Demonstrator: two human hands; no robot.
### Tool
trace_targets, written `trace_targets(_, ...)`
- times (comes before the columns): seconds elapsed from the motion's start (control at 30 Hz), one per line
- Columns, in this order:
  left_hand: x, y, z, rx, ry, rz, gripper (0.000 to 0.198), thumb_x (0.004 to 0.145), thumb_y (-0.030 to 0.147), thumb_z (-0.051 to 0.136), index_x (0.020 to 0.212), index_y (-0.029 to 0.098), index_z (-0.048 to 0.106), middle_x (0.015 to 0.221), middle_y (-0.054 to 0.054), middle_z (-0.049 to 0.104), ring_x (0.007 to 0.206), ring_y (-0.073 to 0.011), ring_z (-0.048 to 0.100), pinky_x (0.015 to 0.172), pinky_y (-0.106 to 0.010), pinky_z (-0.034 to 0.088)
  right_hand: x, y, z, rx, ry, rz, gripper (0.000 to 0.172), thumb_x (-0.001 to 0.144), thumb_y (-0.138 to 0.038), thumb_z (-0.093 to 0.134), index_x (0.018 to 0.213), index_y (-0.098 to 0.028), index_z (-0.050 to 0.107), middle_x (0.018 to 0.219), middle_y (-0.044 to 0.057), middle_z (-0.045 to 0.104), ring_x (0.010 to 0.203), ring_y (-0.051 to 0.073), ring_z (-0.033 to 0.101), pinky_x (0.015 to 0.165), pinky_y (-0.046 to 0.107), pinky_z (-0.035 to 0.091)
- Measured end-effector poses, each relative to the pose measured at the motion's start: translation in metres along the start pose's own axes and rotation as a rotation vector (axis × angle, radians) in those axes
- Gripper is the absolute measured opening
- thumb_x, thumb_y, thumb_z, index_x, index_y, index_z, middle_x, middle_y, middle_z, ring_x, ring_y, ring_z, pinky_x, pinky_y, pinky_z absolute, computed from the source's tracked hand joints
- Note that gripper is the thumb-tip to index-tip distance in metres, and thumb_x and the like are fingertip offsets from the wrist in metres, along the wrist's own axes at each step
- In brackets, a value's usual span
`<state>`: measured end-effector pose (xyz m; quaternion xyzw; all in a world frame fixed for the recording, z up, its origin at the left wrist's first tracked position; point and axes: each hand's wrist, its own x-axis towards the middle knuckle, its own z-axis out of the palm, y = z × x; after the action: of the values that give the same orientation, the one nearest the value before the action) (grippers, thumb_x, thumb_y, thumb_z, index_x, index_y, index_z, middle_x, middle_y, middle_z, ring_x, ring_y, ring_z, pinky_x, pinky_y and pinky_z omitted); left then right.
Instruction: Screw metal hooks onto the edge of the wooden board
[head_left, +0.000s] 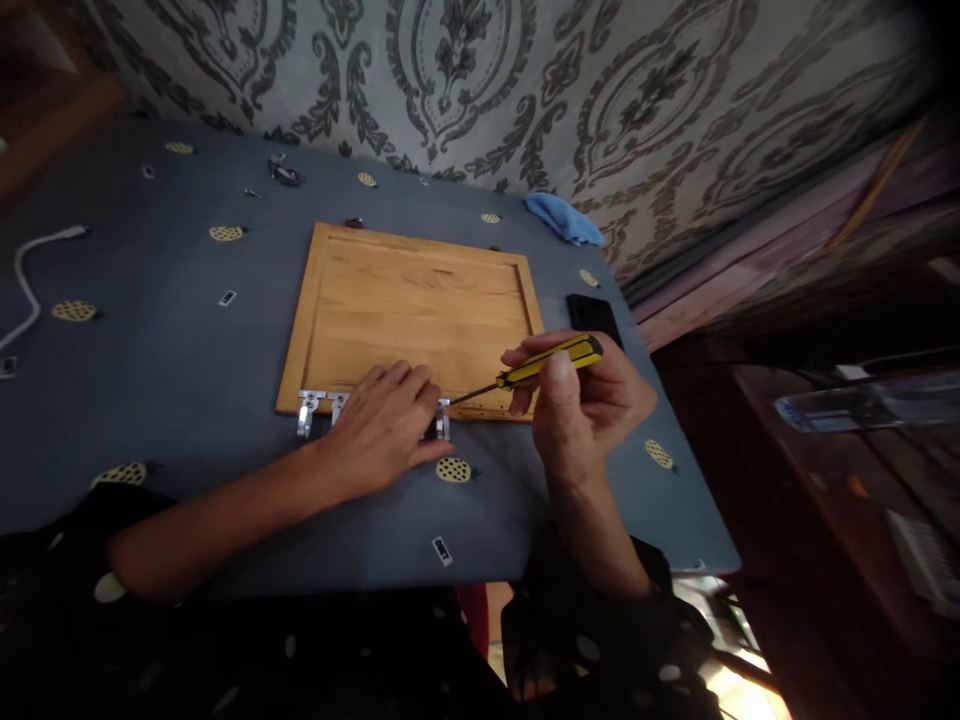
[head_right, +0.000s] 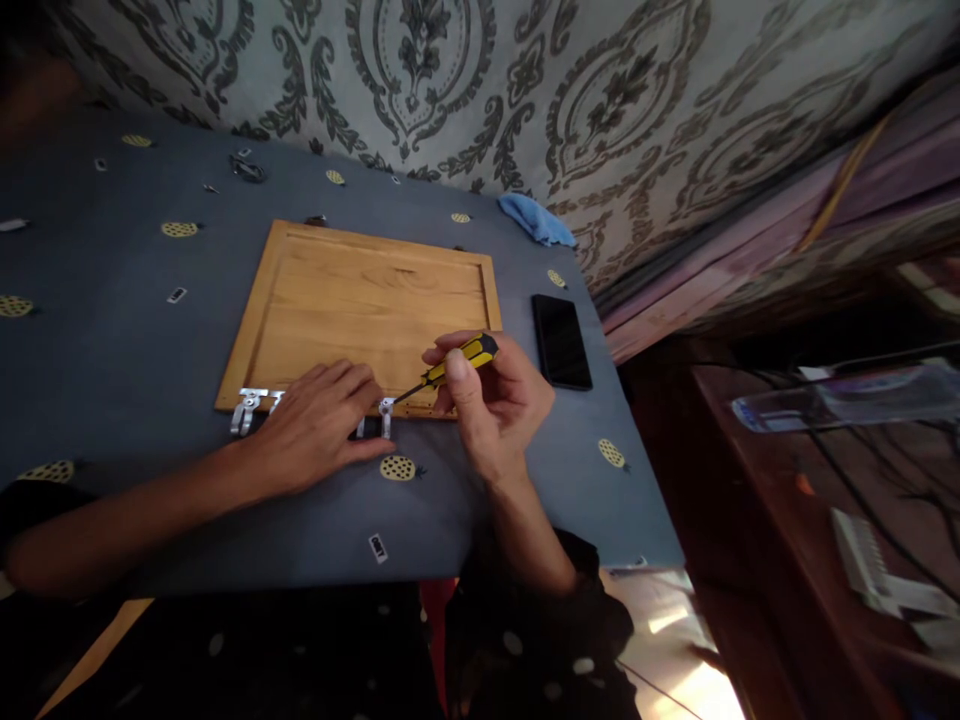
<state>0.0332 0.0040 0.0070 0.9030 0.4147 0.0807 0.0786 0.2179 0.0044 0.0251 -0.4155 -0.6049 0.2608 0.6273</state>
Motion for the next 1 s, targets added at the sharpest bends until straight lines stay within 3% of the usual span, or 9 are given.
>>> trace_targets(0.6, -0.0010, -0.0009, 0.0035, 0.049, 0.060, 0.021, 0.041, 0.091, 0.053, 0.069, 0.101, 0.014, 0.062, 0.102, -0.009, 0.065, 0.097, -0.0267, 0.059, 0.082, -0.037, 0.047, -0.0010, 0.0020, 0.0050, -0.035, -0.087, 0.049, 0.027, 0.090, -0.049, 0.068, 0.090, -0.022, 0.071, 0.082, 0.001, 0.076, 0.045, 0.007, 0.059, 0.038, 0.020, 0.049)
trace_targets(0.8, -0.0003, 0.0006, 0.0006, 0.028, 0.016, 0.004, 0.043, 0.089, 0.051, 0.072, 0.104, 0.012, 0.063, 0.105, -0.011, 0.064, 0.101, -0.0291, 0.059, 0.085, -0.040, 0.048, -0.0036, 0.0009, 0.0046, -0.017, -0.093, 0.042, 0.018, 0.091, -0.042, 0.070, 0.092, -0.024, 0.072, 0.086, 0.001, 0.074, 0.057, 0.009, 0.064, 0.041, 0.020, 0.051)
trace_targets(1.0, -0.0011, -0.0008, 0.0033, 0.035, 0.051, 0.023, 0.041, 0.090, 0.052, 0.070, 0.102, 0.014, 0.062, 0.103, -0.009, 0.064, 0.099, -0.0272, 0.059, 0.083, -0.038, 0.047, -0.0033, 0.0023, 0.0031, -0.010, -0.154, 0.000, 0.019, 0.091, -0.042, 0.070, 0.092, -0.024, 0.072, 0.085, 0.001, 0.074, 0.050, 0.008, 0.059, 0.040, 0.023, 0.050)
